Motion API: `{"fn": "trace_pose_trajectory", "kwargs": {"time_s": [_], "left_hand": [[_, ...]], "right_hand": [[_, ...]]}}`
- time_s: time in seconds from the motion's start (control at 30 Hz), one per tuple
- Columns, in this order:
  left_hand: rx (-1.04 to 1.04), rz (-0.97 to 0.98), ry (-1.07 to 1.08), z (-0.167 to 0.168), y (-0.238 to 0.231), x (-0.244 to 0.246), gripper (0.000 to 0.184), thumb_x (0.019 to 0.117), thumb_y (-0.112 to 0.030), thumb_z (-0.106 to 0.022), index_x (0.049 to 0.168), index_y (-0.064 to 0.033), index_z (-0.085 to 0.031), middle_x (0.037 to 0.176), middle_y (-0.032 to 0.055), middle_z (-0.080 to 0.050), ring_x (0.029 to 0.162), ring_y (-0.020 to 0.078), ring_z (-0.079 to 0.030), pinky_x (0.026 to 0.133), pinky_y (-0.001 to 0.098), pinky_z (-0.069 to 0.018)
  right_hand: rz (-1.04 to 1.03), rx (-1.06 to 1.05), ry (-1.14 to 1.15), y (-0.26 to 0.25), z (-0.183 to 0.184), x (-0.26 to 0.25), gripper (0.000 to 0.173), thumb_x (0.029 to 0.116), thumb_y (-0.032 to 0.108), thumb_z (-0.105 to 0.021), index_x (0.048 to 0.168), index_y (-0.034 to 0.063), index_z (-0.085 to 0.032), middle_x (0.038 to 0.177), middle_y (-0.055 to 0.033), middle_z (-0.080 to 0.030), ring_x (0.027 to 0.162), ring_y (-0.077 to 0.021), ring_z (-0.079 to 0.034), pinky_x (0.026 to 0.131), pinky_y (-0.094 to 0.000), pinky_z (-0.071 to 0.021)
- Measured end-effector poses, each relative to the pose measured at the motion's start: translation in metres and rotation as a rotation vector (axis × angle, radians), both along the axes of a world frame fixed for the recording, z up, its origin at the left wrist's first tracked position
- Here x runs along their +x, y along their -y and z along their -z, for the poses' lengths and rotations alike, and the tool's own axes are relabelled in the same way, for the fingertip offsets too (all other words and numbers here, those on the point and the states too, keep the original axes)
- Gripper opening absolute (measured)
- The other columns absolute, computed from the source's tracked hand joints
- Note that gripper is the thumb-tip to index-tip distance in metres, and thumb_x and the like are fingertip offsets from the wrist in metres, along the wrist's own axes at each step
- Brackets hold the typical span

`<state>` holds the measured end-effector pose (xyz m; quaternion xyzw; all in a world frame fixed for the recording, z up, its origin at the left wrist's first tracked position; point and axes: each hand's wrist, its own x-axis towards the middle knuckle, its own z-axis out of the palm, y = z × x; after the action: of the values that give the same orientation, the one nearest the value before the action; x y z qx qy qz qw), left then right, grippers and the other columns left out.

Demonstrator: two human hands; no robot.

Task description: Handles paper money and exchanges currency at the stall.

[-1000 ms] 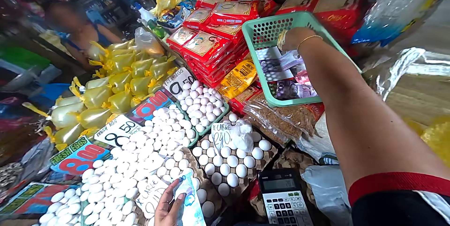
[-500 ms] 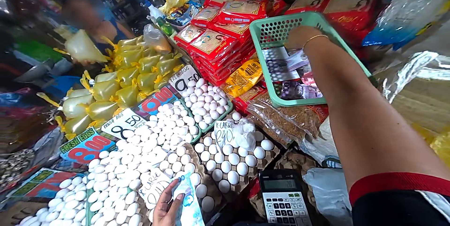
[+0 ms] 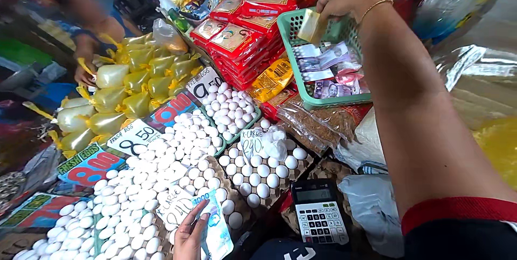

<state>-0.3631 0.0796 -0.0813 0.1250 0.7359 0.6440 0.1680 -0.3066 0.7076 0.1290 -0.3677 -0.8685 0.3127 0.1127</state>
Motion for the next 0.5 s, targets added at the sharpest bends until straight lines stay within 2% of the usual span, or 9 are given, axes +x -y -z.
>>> {"fn": "trace_pose_trajectory", "kwargs": {"time_s": [0.07, 0.13, 0.2, 0.23, 0.27, 0.33, 0.37, 0.5], "left_hand": [[0.005, 0.000, -0.014, 0.000, 0.003, 0.000, 0.034, 0.0947, 0.007, -0.049, 0.124, 0.0045, -0.066, 0.121, 0.0071, -0.073, 0.105, 0.0097, -0.070, 0.089, 0.0245, -0.0577], [0.012, -0.012, -0.015, 0.000, 0.005, 0.001, 0.034, 0.0942, 0.008, -0.049, 0.123, 0.0051, -0.066, 0.121, 0.0079, -0.073, 0.104, 0.0099, -0.070, 0.089, 0.0242, -0.0578], [0.014, -0.019, -0.007, 0.000, 0.008, 0.001, 0.034, 0.0944, 0.008, -0.049, 0.124, 0.0052, -0.066, 0.121, 0.0079, -0.072, 0.103, 0.0096, -0.070, 0.088, 0.0241, -0.0580], [0.015, -0.017, -0.005, 0.001, 0.010, 0.001, 0.034, 0.0946, 0.008, -0.049, 0.124, 0.0051, -0.066, 0.122, 0.0077, -0.072, 0.104, 0.0095, -0.070, 0.088, 0.0239, -0.0580], [0.014, -0.016, -0.004, 0.001, 0.011, 0.002, 0.034, 0.0947, 0.007, -0.049, 0.125, 0.0047, -0.066, 0.122, 0.0072, -0.072, 0.104, 0.0093, -0.070, 0.088, 0.0238, -0.0580], [0.015, -0.012, 0.004, 0.002, 0.013, 0.003, 0.035, 0.0945, 0.007, -0.049, 0.125, 0.0047, -0.066, 0.122, 0.0074, -0.072, 0.104, 0.0097, -0.070, 0.088, 0.0242, -0.0580], [0.016, -0.013, 0.004, 0.002, 0.013, 0.003, 0.035, 0.0943, 0.007, -0.049, 0.125, 0.0048, -0.066, 0.122, 0.0075, -0.072, 0.104, 0.0100, -0.070, 0.088, 0.0244, -0.0581], [0.038, -0.006, -0.008, 0.005, 0.018, 0.005, 0.036, 0.0933, 0.007, -0.051, 0.126, 0.0051, -0.065, 0.126, 0.0082, -0.071, 0.109, 0.0113, -0.069, 0.091, 0.0254, -0.0574]], "right_hand": [[-0.044, 0.007, 0.114, 0.001, 0.009, -0.003, 0.013, 0.0941, 0.002, -0.064, 0.107, 0.0010, -0.065, 0.093, -0.0127, -0.060, 0.074, -0.0178, -0.051, 0.068, -0.0393, -0.0460], [-0.059, 0.093, 0.282, 0.002, 0.022, -0.006, 0.015, 0.0940, 0.005, -0.066, 0.108, -0.0014, -0.067, 0.094, -0.0196, -0.062, 0.078, -0.0284, -0.054, 0.072, -0.0509, -0.0461], [-0.095, 0.214, 0.436, 0.004, 0.036, -0.010, 0.025, 0.0900, 0.005, -0.072, 0.113, -0.0042, -0.067, 0.103, -0.0289, -0.064, 0.094, -0.0439, -0.061, 0.081, -0.0663, -0.0459], [-0.112, 0.254, 0.497, 0.006, 0.041, -0.012, 0.034, 0.0885, 0.008, -0.075, 0.118, -0.0057, -0.066, 0.112, -0.0321, -0.064, 0.106, -0.0499, -0.061, 0.089, -0.0719, -0.0436], [-0.118, 0.281, 0.541, 0.007, 0.046, -0.013, 0.041, 0.0865, 0.012, -0.078, 0.120, -0.0075, -0.065, 0.115, -0.0336, -0.063, 0.112, -0.0522, -0.059, 0.092, -0.0740, -0.0414], [-0.127, 0.329, 0.591, 0.010, 0.055, -0.017, 0.043, 0.0817, 0.017, -0.083, 0.109, -0.0115, -0.066, 0.111, -0.0344, -0.064, 0.110, -0.0523, -0.060, 0.089, -0.0739, -0.0429], [-0.126, 0.333, 0.620, 0.016, 0.056, -0.018, 0.045, 0.0813, 0.018, -0.084, 0.108, -0.0132, -0.065, 0.111, -0.0352, -0.063, 0.111, -0.0525, -0.059, 0.090, -0.0734, -0.0427], [-0.151, 0.380, 0.715, 0.034, 0.058, -0.020, 0.051, 0.0807, 0.022, -0.085, 0.114, -0.0111, -0.066, 0.117, -0.0345, -0.062, 0.116, -0.0516, -0.058, 0.094, -0.0730, -0.0418]]}}
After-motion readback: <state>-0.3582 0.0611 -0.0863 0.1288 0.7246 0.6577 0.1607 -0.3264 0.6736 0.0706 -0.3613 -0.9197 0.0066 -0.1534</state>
